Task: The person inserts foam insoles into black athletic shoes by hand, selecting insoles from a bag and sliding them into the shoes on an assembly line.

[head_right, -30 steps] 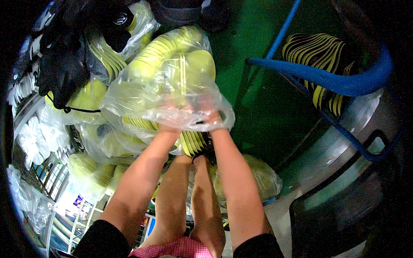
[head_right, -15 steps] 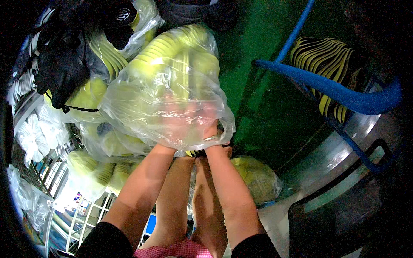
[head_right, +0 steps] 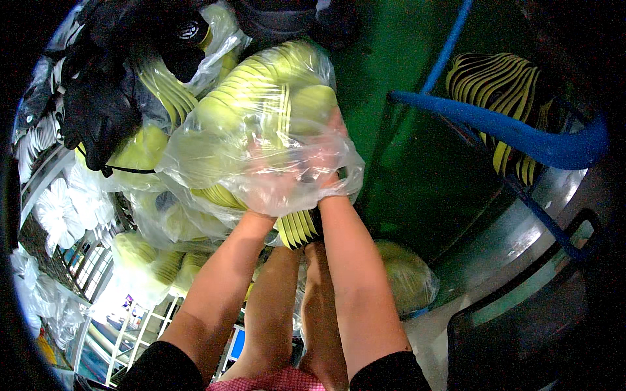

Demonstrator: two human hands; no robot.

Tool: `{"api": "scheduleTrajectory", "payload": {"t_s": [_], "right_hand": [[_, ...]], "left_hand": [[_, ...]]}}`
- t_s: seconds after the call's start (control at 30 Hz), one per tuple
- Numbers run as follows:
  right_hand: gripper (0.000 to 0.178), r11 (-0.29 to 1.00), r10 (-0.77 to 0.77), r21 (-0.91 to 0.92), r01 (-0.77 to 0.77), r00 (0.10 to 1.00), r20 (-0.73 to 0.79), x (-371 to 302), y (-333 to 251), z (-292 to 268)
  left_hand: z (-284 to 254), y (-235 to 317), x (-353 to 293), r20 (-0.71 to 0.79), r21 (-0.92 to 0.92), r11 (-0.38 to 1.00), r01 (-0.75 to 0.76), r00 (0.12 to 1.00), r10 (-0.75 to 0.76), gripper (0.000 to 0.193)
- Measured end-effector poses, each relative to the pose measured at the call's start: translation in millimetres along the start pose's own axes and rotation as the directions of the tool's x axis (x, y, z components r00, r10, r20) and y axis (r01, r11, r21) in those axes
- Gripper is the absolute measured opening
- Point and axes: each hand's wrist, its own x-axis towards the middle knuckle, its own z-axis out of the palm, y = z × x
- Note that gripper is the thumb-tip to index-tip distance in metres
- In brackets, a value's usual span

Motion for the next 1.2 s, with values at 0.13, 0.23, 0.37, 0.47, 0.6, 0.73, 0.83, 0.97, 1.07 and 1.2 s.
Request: {"api": "scheduleTrajectory", "payload": {"t_s": [0.13, 0.23, 0.37, 0.47, 0.6, 0.73, 0.83, 0.97, 1.07, 1.2], "right_hand": [[0.05, 0.992, 0.104, 0.068, -0.104, 0.995, 0.012, -5.7, 2.7, -1.9], [0.043, 0.982, -0.003, -0.185, 0.032, 0.987, 0.159, -21.2, 40.4, -10.4], [0.035, 0.635, 0.317, 0.498, -0.59, 0.787, 0.529, -36.6, 54.1, -7.6], [0.033, 0.604, 0.235, 0.482, -0.635, 0.72, 0.653, -19.0, 63.3, -12.1], [0.029, 0.929, 0.052, 0.272, -0.251, 0.817, 0.574, 14.3, 31.7, -12.2], [0.023, 0.998, -0.037, 0.066, 0.02, 0.965, 0.261, 21.0, 50.5, 18.8], [0.021, 0.732, 0.296, 0.545, -0.408, 0.912, 0.285, 7.3, 41.7, 18.7], [0.023, 0.929, 0.257, 0.223, -0.295, 0.949, 0.183, 2.0, 40.1, 13.7], [0.023, 0.675, 0.349, 0.618, -0.403, 0.912, 0.215, -0.7, 21.9, 24.5], [0.025, 0.848, 0.195, 0.44, -0.296, 0.945, 0.261, 2.8, 46.4, 10.2]], "left_hand": [[1.2, -4.5, -3.2, 0.102, -0.042, 0.998, 0.046, 0.994, -0.041, 0.04], [-6.9, 16.3, 7.8, 0.141, -0.154, 0.981, 0.12, 0.985, -0.098, 0.038], [-15.4, 16.3, 4.8, 0.202, -0.345, 0.883, 0.318, 0.944, -0.261, 0.037], [-14.5, 3.4, -1.4, 0.177, -0.104, 0.986, 0.127, 0.978, -0.108, 0.038], [-34.1, 28.0, 15.3, 0.237, -0.023, 0.986, 0.166, 0.959, -0.156, 0.028], [-26.5, 19.2, 16.8, 0.335, 0.188, 0.978, -0.092, 0.942, 0.025, 0.022], [-14.3, 13.8, 9.5, 0.074, 0.063, 0.998, 0.001, 0.997, -0.006, 0.022], [-32.0, 22.1, 12.5, 0.27, 0.034, 0.996, 0.078, 0.959, -0.085, 0.025], [-32.5, 14.5, 8.6, 0.18, -0.064, 0.987, 0.145, 0.975, -0.132, 0.024], [-29.6, 25.8, 16.9, 0.344, -0.039, 0.986, 0.16, 0.929, -0.137, 0.022]]}}
